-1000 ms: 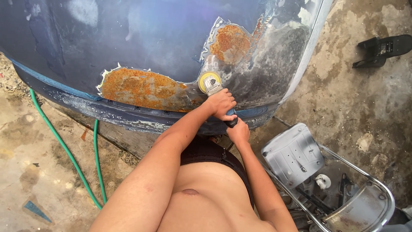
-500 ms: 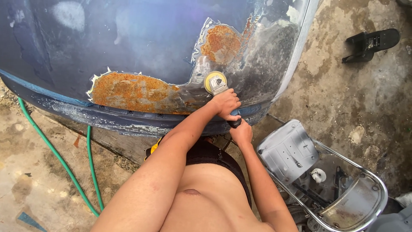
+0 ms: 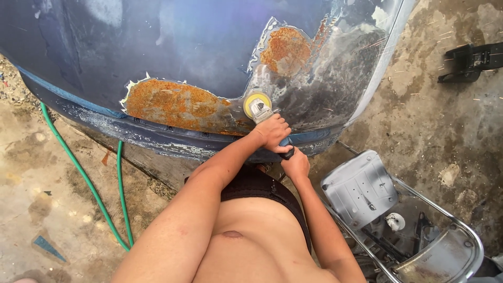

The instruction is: Using a handheld angle grinder to remove rust and paint from a car hood.

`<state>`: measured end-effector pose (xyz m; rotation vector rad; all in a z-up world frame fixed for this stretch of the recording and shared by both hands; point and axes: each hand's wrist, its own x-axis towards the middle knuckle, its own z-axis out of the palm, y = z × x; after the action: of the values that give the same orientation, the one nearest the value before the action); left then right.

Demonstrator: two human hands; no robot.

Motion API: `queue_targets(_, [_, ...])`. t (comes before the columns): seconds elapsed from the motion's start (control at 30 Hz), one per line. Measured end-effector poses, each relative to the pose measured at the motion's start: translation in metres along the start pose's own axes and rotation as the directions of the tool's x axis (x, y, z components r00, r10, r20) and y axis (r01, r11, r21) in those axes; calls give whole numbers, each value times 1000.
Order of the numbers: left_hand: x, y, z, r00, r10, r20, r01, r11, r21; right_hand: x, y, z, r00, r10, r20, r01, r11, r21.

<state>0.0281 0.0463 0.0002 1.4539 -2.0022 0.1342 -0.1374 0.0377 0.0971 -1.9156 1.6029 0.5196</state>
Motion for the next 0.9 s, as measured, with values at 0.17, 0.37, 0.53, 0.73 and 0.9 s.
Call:
queue_targets(0.17, [25,11,21,995,81,63,-75,993,-89,-11,20,-4,999,37,-30,-34,995,93])
queue_targets(0.37, [36,7,17,988,106,114,-97,992,-81,-2,24,-6,997,57,-42,-52,992,118])
queue_targets(0.53, [24,-16,-9,985,87,147,-83,996,-31,3,-3,0,1000,5,3,-5,986,164])
queue_targets(0.73, [36,-40,-18,988,96,123,-96,995,-9,12,-24,-15,1000,-23,1,23,986,165])
queue_targets(0.9, [35,-15,-19,987,41,156,-46,999,24,1,-6,-21,999,-33,27,30,994,107])
